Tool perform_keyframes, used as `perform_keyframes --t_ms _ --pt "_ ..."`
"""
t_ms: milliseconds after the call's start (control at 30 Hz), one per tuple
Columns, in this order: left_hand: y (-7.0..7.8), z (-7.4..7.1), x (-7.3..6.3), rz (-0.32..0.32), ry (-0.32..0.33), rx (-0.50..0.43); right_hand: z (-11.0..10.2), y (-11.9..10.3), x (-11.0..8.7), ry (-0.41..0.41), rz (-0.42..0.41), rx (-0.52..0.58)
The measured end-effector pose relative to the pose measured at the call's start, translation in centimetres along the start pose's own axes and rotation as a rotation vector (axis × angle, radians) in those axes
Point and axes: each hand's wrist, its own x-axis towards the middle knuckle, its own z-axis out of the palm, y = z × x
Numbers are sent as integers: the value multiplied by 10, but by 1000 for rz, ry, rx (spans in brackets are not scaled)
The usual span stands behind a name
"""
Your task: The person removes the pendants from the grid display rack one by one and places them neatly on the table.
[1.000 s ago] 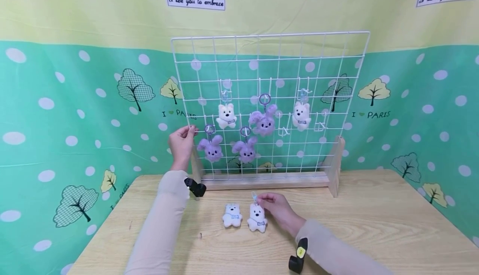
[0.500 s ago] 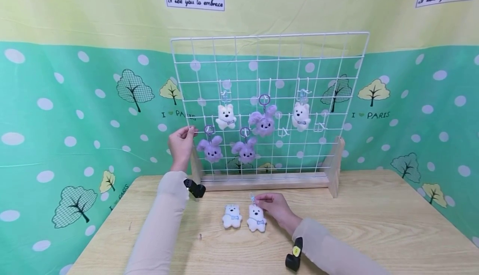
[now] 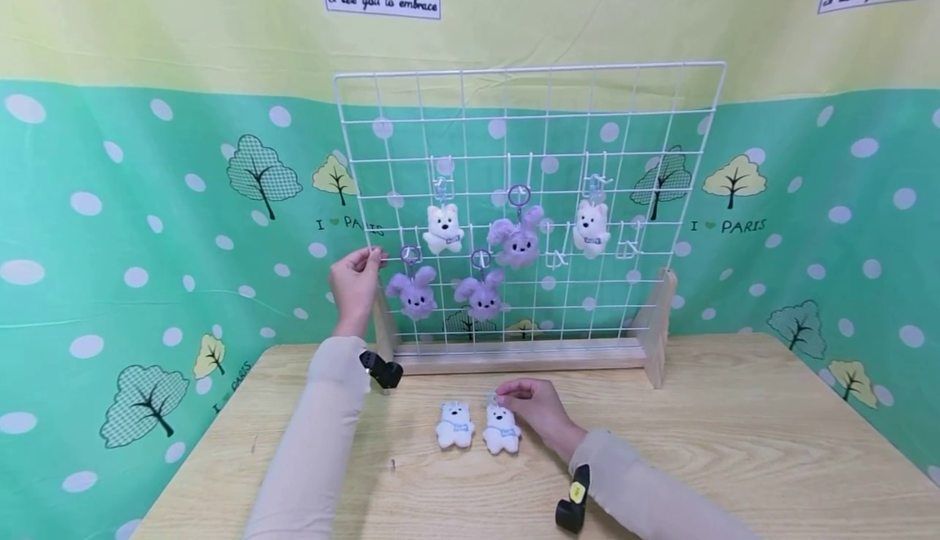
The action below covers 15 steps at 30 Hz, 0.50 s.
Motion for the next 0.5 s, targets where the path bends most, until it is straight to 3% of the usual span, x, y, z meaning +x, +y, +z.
perform_keyframes --t_ms 200,500 --pt "2 -1 0 0 -6 -14 1 -2 -1 9 -11 -37" --pt "-3 -1 2 10 -4 -14 -5 -2 1 18 42 39"
